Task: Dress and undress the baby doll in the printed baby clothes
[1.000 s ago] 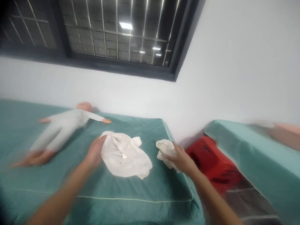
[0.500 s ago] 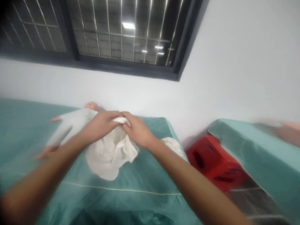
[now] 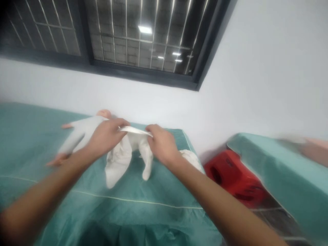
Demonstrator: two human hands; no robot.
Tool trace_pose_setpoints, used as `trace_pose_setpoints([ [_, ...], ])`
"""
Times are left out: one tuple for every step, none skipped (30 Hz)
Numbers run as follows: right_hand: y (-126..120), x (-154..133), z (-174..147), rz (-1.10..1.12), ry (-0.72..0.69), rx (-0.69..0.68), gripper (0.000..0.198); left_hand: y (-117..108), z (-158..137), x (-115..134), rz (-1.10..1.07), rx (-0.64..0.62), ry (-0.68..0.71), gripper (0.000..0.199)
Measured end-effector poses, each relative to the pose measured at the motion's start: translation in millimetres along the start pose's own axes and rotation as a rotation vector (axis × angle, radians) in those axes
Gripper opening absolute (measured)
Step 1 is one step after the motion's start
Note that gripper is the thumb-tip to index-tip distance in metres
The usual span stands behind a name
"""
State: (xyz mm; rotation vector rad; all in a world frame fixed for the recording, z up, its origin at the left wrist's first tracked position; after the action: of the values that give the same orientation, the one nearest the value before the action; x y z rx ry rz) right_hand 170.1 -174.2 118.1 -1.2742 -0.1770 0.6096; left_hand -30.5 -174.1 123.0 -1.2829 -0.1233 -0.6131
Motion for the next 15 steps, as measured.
trace_pose_setpoints([
  [1, -5, -2, -0.045, 0.012, -0.004, 0.026, -1, 1, 5, -0.009, -0.006, 0.012, 0.026],
  [3, -12, -3, -0.100, 0.020, -0.009, 0.024, -1, 1, 11, -0.009, -0.018, 0.020, 0.027],
  [4, -18, -3, -0.161, 0.025, -0.019, 0.023, 0, 2, 18, -0.002, -0.028, 0.025, 0.029],
  [4, -24, -4, -0.223, 0.031, -0.029, 0.023, 1, 2, 23, 0.009, -0.033, 0.030, 0.031],
  [5, -29, -3, -0.280, 0.039, -0.039, 0.024, 2, 2, 28, 0.019, -0.032, 0.033, 0.033],
  [6, -33, -3, -0.327, 0.048, -0.049, 0.025, 4, 2, 33, 0.026, -0.029, 0.034, 0.034],
  [8, -37, -2, -0.359, 0.060, -0.061, 0.024, 7, 1, 36, 0.028, -0.027, 0.032, 0.035],
  [10, -40, -2, -0.376, 0.074, -0.076, 0.023, 9, 0, 39, 0.026, -0.031, 0.032, 0.034],
  [12, -41, -1, -0.381, 0.087, -0.094, 0.023, 12, -1, 41, 0.020, -0.037, 0.037, 0.033],
  [14, -42, -1, -0.378, 0.098, -0.113, 0.024, 15, -3, 42, 0.013, -0.045, 0.043, 0.033],
  [16, -43, -1, -0.371, 0.107, -0.129, 0.026, 18, -4, 42, 0.007, -0.055, 0.047, 0.033],
  [18, -43, -1, -0.361, 0.111, -0.141, 0.028, 21, -6, 42, 0.004, -0.066, 0.053, 0.034],
  [18, -42, -1, -0.348, 0.103, -0.154, 0.029, 23, -7, 40, 0.005, -0.077, 0.057, 0.035],
  [18, -40, -3, -0.330, 0.084, -0.174, 0.029, 25, -9, 37, 0.014, -0.090, 0.060, 0.037],
  [18, -38, -4, -0.305, 0.054, -0.207, 0.028, 26, -10, 33, 0.030, -0.103, 0.059, 0.038],
])
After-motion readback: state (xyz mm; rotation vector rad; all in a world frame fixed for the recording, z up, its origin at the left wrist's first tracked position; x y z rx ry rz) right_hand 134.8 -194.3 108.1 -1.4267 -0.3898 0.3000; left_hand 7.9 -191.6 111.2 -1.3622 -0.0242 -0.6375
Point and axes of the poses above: each hand's wrist, its own z-axis towards the middle knuckle, its own y-axis out of the palm, x = y × z, the point moved 2 cm from there along z, towards the middle knuckle, and after that the axes turned 13 degrees about -x, right-handed, at the moved point
